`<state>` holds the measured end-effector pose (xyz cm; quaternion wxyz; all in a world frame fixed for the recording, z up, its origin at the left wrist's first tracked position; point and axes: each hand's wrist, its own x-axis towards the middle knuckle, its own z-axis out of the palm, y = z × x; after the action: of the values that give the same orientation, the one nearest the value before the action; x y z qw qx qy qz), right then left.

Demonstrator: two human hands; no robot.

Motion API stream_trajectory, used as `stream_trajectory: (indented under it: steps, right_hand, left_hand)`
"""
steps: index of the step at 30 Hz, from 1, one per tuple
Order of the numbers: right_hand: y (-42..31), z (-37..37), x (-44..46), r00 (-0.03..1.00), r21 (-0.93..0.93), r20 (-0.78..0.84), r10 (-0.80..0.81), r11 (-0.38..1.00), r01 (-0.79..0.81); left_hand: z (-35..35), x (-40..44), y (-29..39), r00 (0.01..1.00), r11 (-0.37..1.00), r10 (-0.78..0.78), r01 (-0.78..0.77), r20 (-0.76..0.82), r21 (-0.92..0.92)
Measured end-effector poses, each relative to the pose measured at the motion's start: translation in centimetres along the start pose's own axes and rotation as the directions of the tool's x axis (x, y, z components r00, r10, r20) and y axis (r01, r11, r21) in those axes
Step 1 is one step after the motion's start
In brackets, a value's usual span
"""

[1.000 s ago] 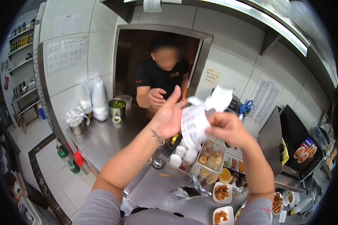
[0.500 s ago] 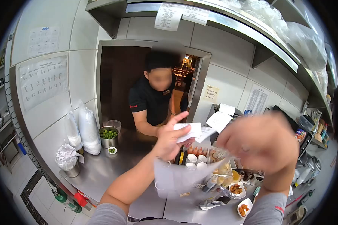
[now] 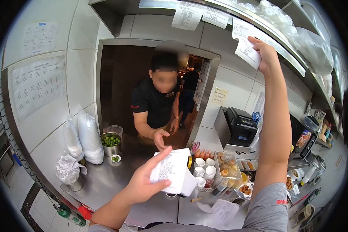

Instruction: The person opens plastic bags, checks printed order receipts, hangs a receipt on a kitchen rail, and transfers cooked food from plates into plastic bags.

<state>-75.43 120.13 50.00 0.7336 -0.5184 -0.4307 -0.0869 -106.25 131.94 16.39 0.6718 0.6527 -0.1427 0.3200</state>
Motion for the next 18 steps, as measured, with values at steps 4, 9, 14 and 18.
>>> stream_trajectory:
  steps: [4, 9, 14, 18]
  right_hand:
    - [-1.8, 1.3, -1.0, 0.999, -0.163, 0.013, -0.035, 0.986, 0.037]
    - [-2.8, 2.0, 1.4, 0.999, -0.23, -0.027, -0.024, 0.973, 0.017]
    - [-2.8, 2.3, 0.0, 1.0, -0.237, 0.003, -0.009, 0.972, 0.01]
    - [3.8, 1.8, -2.2, 0.881, -0.515, 0.405, 0.244, 0.857, -0.001]
  left_hand:
    - [-0.1, -1.1, 0.0, 0.999, 0.996, -0.047, 0.046, -0.01, -0.082]
    - [0.7, -1.7, -0.8, 0.995, 0.988, -0.102, 0.102, 0.006, -0.114]
    - [1.2, -2.5, -0.4, 0.987, 0.982, -0.157, 0.154, -0.015, -0.113]
    - [1.5, -3.8, 0.0, 0.982, 0.988, -0.141, 0.13, -0.128, -0.086]
